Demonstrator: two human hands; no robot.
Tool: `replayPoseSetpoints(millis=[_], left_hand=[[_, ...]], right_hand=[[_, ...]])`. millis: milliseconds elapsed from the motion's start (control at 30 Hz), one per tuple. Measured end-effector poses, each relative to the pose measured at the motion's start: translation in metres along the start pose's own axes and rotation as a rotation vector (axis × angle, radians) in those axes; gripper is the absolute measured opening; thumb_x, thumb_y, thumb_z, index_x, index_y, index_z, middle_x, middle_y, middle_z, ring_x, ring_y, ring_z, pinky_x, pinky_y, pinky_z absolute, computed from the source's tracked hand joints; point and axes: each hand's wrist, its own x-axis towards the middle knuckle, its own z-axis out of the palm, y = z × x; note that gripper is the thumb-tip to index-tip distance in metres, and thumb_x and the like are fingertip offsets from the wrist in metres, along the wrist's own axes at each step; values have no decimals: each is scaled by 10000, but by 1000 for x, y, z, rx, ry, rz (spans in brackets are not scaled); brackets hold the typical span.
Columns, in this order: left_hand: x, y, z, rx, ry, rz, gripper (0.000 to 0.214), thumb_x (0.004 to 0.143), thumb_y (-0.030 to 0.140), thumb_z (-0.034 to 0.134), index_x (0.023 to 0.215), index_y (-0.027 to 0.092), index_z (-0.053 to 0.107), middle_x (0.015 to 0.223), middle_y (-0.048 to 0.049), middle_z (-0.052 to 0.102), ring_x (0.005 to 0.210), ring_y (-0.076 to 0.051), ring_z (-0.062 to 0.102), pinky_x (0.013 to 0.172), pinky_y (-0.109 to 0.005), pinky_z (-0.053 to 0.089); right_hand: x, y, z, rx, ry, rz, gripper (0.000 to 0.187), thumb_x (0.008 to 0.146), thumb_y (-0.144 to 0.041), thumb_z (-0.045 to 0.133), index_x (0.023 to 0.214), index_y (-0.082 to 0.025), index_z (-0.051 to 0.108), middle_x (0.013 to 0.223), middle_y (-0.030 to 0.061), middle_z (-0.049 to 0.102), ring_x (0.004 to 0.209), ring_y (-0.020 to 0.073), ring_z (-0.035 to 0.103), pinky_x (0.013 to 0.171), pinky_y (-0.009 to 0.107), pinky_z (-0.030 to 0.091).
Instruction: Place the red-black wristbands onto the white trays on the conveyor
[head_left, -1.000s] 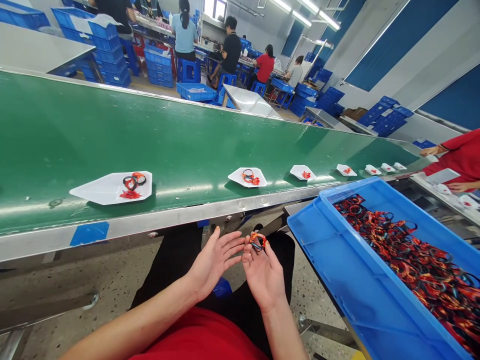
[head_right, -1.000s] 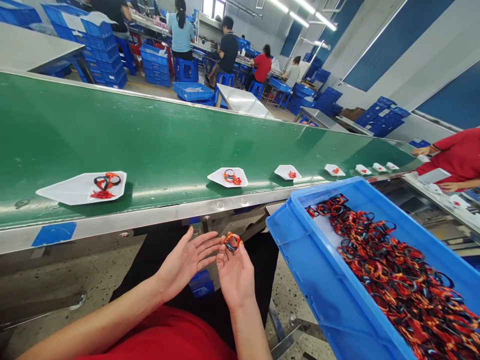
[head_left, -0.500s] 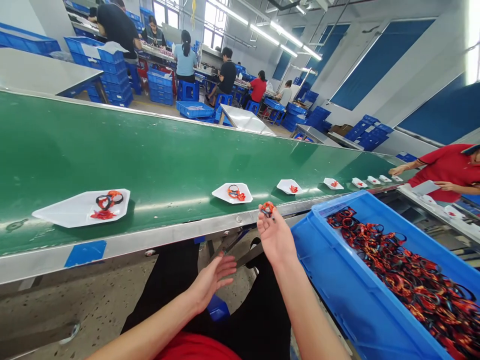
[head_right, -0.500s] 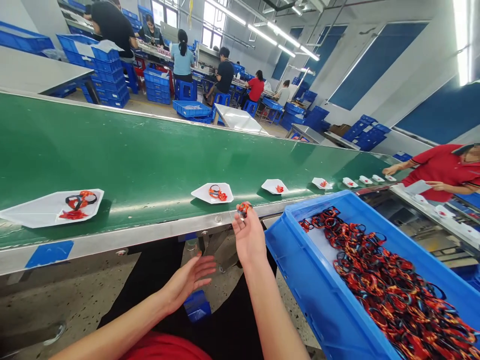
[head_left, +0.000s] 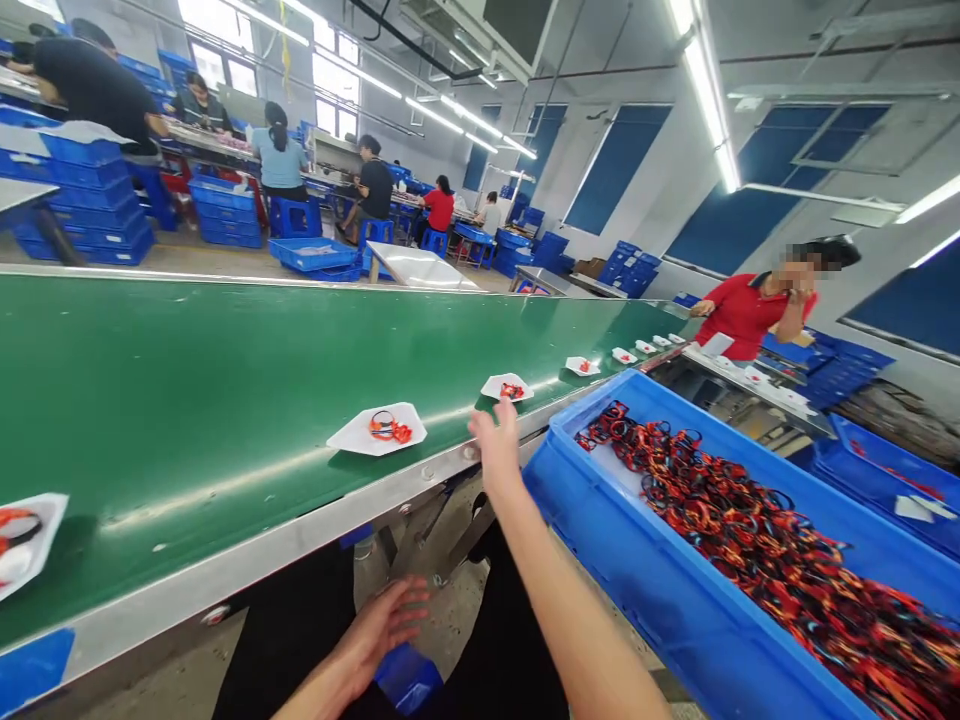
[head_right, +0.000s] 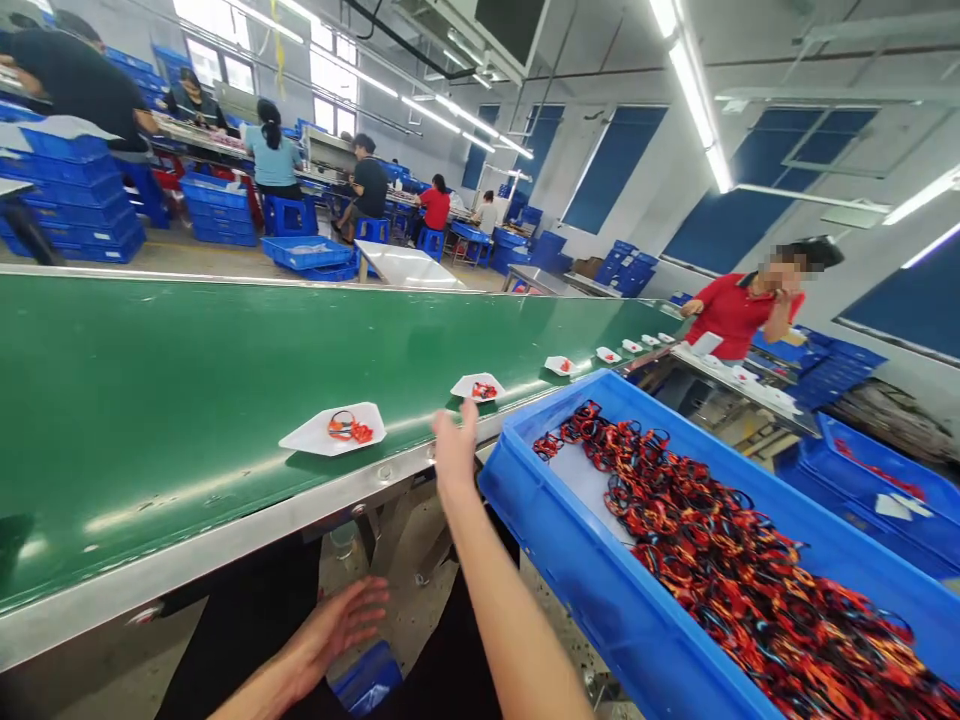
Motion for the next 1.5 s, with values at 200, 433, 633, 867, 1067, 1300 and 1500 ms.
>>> replayPoseSetpoints(millis=[200,433,633,867,1067,1300,1500], left_hand=[[-6,6,11,156,5,75,384,579,370,751,914,207,658,971,-71,665,1010,-256,577,841,-325,436],[-8,8,22,240,-27,37,433,498,343,802,886,208,665,917,-63,664,957,-244,592,792,-299,458],[-13,8,23,207,-45,30,482,462,379,832,882,208,668,898,-46,670,880,-192,620,761,-262,485],[10,-5,9,81,136,47,459,477,462,803,832,205,669,845,-47,681,608,-144,600,612,-263,471],[3,0,12,39,91,-7,465,462,450,811,822,192,671,830,-36,677,601,-120,586,605,-240,454],[1,0,13,44,53,-33,434,461,434,820,800,201,680,811,-34,689,628,-144,593,605,-259,454],[10,-8,10,36,51,-46,448,412,427,832,780,236,663,823,-33,690,635,-164,600,578,-268,461]], right_hand=[[-138,-59,-43,-258,-274,47,467,794,-182,605,1243,-268,510,1183,80,577,812,168,647,670,304,546],[-135,-203,-154,-1083,17,-277,373,683,-284,722,1050,-288,657,1142,66,592,965,270,569,870,421,464],[-46,-202,-255,-1857,155,102,576,739,-529,586,1185,-165,567,1069,173,605,962,325,605,855,466,434],[-20,-131,-236,-1847,43,26,571,731,-512,583,1206,-196,546,1169,177,522,864,306,639,741,410,451],[-16,-150,-221,-1676,-215,-65,212,703,-391,634,849,-242,665,971,40,640,843,215,620,800,318,433],[-15,-204,-231,-1476,-129,-32,272,746,-463,572,822,-220,668,880,36,685,824,203,612,782,307,450],[-33,-194,-234,-1299,-6,52,281,679,-467,641,786,-207,652,782,25,649,575,150,574,477,254,463]])
